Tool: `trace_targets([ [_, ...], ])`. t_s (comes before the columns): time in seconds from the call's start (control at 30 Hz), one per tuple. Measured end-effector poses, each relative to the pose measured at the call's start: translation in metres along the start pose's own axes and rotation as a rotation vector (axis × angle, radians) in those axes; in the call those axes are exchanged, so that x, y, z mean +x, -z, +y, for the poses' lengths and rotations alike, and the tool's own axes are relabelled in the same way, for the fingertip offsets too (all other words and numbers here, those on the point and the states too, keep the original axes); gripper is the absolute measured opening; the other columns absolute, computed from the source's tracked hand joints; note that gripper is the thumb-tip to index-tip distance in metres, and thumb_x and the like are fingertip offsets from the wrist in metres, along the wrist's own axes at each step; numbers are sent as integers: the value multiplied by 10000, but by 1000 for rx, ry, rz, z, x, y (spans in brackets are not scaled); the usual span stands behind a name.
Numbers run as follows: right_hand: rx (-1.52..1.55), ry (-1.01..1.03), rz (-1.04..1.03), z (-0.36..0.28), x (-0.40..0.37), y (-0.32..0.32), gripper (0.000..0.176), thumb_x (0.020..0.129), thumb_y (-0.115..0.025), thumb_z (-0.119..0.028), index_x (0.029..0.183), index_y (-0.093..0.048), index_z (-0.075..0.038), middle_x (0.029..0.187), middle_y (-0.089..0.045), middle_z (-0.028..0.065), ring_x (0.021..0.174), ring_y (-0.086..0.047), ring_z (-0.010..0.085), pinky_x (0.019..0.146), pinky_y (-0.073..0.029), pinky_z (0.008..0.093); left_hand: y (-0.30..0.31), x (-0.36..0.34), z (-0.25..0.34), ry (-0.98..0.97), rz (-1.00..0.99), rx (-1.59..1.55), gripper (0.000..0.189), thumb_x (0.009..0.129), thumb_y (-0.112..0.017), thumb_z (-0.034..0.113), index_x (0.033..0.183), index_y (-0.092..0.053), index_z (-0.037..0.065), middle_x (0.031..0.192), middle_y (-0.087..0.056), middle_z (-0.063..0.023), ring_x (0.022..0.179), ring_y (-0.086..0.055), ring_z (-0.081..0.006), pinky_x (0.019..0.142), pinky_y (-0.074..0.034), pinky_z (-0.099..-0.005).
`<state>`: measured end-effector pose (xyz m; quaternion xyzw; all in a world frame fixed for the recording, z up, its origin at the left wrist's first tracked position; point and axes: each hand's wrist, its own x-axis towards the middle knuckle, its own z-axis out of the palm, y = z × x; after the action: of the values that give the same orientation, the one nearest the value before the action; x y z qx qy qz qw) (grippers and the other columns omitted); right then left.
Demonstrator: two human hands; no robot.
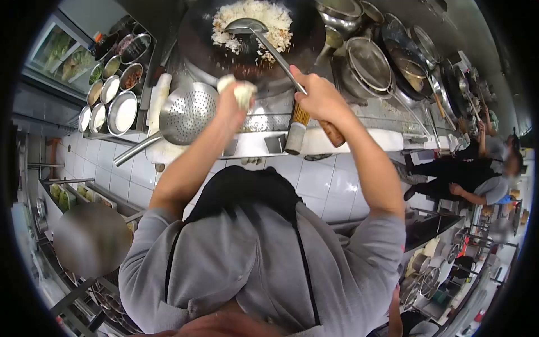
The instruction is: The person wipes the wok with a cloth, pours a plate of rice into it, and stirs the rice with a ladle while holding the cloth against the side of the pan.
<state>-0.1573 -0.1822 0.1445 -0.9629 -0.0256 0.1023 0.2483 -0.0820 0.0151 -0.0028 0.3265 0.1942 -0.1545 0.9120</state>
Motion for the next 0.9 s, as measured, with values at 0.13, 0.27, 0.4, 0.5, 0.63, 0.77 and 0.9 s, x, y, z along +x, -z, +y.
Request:
trace_targets([
  [0.13, 149, -16, 1, -17, -33, 20, 650, 821, -575, -30, 1444, -414, -128, 632, -504, 23, 472, -446, 85, 416, -408, 269, 3, -58, 7, 37, 18, 32, 123, 849, -515, 102, 963, -511, 54, 805, -616, -128, 626, -621, -243, 416, -485, -363],
  [0.27, 373, -128, -18, -20, -64, 23, 647, 836, -586, -32, 1449, -411, -137, 641, -500, -2, 462, -428, 71, 405, -392, 244, -31, 0, 39, 9, 98, 19, 128, 855, -565, 151, 894, -572, 30, 757, -639, -124, 590, -617, -223, 420, -494, -347],
  [0.4, 443, -118, 131, 0, -16, 3, 632, 853, -591, -55, 1451, -402, -123, 637, -499, -10, 444, -427, 70, 388, -382, 245, -23, 60, 33, 31, 107, 118, 134, 854, -553, 209, 909, -574, 88, 760, -632, -95, 604, -604, -229, 439, -485, -338],
  [0.5, 383, -164, 235, 23, 48, -19, 652, 853, -602, -74, 1462, -369, -95, 632, -515, 7, 417, -454, 98, 382, -399, 278, -18, 72, 28, 63, 111, 138, 119, 863, -552, 217, 912, -578, 112, 777, -640, -71, 616, -612, -221, 444, -487, -337],
  [0.63, 427, -186, 236, 35, 132, -38, 649, 825, -626, -96, 1427, -394, -28, 633, -555, 56, 427, -526, 144, 413, -447, 315, -12, 73, 28, 91, 85, 196, 127, 874, -565, 241, 925, -586, 126, 780, -641, -51, 633, -619, -205, 482, -516, -344],
  [0.77, 288, -60, 62, 6, 160, -43, 532, 790, -616, -88, 1303, -514, 9, 710, -623, 188, 541, -635, 265, 508, -517, 393, -11, 67, 30, 94, 50, 191, 157, 865, -601, 273, 932, -591, 131, 772, -640, -41, 632, -620, -204, 493, -521, -338],
  [0.9, -472, 350, 129, 42, 110, -62, 717, 769, -573, -28, 1446, -343, -89, 787, -636, 244, 728, -645, 413, 681, -531, 472, -9, 54, 39, 163, -33, 66, 278, 841, -678, 309, 1008, -586, 107, 903, -666, -71, 748, -651, -205, 541, -548, -364],
])
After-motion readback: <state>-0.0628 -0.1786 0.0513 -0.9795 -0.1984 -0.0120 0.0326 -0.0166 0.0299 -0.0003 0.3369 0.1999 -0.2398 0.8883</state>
